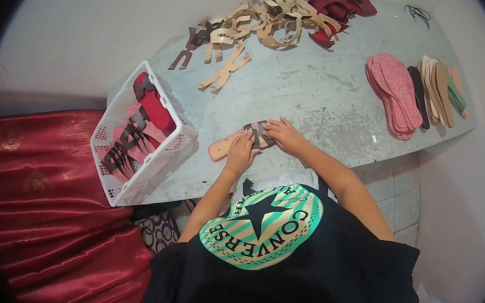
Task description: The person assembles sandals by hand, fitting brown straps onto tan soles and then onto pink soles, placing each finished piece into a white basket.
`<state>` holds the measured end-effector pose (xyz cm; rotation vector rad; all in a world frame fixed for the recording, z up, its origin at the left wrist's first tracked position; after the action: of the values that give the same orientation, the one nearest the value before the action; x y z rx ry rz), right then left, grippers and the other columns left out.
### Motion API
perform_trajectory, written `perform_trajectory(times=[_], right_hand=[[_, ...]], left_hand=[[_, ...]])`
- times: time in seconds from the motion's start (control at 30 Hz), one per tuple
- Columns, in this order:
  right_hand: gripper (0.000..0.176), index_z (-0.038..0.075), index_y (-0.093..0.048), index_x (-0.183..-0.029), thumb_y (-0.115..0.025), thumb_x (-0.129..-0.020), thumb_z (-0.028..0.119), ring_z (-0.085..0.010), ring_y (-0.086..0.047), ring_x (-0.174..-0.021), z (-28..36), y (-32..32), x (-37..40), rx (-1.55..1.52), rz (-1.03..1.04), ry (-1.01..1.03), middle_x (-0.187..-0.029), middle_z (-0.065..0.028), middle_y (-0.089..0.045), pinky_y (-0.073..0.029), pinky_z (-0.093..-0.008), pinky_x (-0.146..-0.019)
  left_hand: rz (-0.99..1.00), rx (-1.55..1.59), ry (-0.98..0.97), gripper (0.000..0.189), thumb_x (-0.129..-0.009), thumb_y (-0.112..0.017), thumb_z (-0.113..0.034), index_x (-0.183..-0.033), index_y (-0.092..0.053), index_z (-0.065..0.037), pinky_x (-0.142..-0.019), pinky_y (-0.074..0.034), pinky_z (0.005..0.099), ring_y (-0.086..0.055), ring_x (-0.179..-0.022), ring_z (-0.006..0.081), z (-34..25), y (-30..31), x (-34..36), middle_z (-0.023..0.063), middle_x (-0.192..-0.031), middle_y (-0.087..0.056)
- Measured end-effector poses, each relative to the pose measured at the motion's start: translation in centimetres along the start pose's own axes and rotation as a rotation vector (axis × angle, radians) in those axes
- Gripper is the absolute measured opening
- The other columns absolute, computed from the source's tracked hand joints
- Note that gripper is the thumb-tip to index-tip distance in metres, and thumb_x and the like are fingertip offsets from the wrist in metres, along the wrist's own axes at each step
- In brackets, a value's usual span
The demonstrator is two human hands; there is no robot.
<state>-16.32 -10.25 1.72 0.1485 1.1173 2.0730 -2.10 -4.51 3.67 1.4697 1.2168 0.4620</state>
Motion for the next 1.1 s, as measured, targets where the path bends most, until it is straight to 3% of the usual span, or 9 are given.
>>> perform_trajectory(times=[0.27,0.5,0.6,0.67,0.83,0.9,1.1], right_hand=[[0.018,0.011,-0.063,-0.097,-0.052,-0.083,0.012,-0.0264,-0.048,-0.115,0.0,1.6,-1.6,-0.087,0.151,-0.030,-0.118,-0.0090,-0.057,-0.031,-0.0481,-0.099],[0.023,0.009,-0.063,-0.097,-0.056,-0.075,0.011,-0.0295,-0.051,-0.112,-0.4,1.8,-1.8,-0.086,0.119,0.037,-0.116,-0.0104,-0.058,-0.033,-0.0453,-0.096],[0.023,0.007,-0.063,-0.095,-0.056,-0.075,0.015,-0.0300,-0.052,-0.108,-1.0,2.0,-2.5,-0.158,0.182,0.064,-0.115,-0.0125,-0.058,-0.035,-0.0438,-0.093],[0.023,0.006,-0.062,-0.092,-0.056,-0.075,0.020,-0.0307,-0.056,-0.096,-0.9,2.4,-2.9,-0.216,0.149,0.147,-0.106,-0.0148,-0.060,-0.042,-0.0429,-0.083],[0.034,0.006,-0.061,-0.093,-0.064,-0.071,0.030,-0.0320,-0.056,-0.099,0.9,3.7,-2.4,-0.162,0.125,0.200,-0.107,-0.0156,-0.060,-0.042,-0.0416,-0.084],[0.030,0.006,-0.061,-0.096,-0.065,-0.070,0.022,-0.0312,-0.054,-0.104,1.1,3.8,-1.9,-0.081,0.019,0.223,-0.111,-0.0136,-0.059,-0.041,-0.0407,-0.088],[0.030,0.009,-0.061,-0.098,-0.060,-0.069,0.002,-0.0294,-0.051,-0.109,0.1,1.9,-1.6,-0.096,-0.015,0.087,-0.116,-0.0087,-0.057,-0.039,-0.0401,-0.091]], left_hand=[[-0.008,0.016,0.040,0.043,-0.076,-0.063,-0.029,-0.104,-0.055,0.002,-0.095,-0.035,0.0416,-0.049,-0.112,0.0297,0.4,0.0,-0.4,0.0172,-0.119,-0.054],[-0.022,0.012,0.068,0.040,-0.077,-0.063,-0.030,-0.103,-0.054,0.000,-0.094,-0.033,0.0423,-0.050,-0.111,0.0279,0.7,0.3,-0.7,0.0151,-0.117,-0.055],[-0.010,0.051,0.119,0.039,-0.080,-0.061,-0.030,-0.104,-0.054,-0.001,-0.092,-0.033,0.0427,-0.050,-0.110,0.0275,1.3,0.2,-0.9,0.0140,-0.117,-0.055],[-0.005,0.124,0.132,0.036,-0.080,-0.060,-0.028,-0.102,-0.053,-0.001,-0.092,-0.032,0.0430,-0.050,-0.108,0.0280,1.7,0.2,-1.1,0.0139,-0.115,-0.056],[-0.012,0.104,0.142,0.036,-0.081,-0.060,-0.029,-0.102,-0.053,-0.001,-0.092,-0.032,0.0426,-0.050,-0.109,0.0286,1.5,0.4,-1.1,0.0140,-0.114,-0.056],[-0.016,0.113,0.168,0.036,-0.081,-0.060,-0.029,-0.102,-0.053,-0.001,-0.092,-0.032,0.0425,-0.050,-0.109,0.0286,1.6,0.3,-1.2,0.0140,-0.115,-0.055],[-0.042,0.141,0.163,0.038,-0.081,-0.061,-0.029,-0.103,-0.053,0.000,-0.094,-0.032,0.0428,-0.049,-0.110,0.0296,1.4,0.5,-1.0,0.0158,-0.115,-0.055]])
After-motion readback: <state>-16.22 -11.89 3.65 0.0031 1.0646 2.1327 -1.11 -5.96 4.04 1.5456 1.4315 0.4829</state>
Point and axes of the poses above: each hand's wrist, its own x-axis away from the middle knuckle, its own y-axis out of the back of the hand, z = x × y, the point moved 6 cm from there along -x, towards the middle knuckle
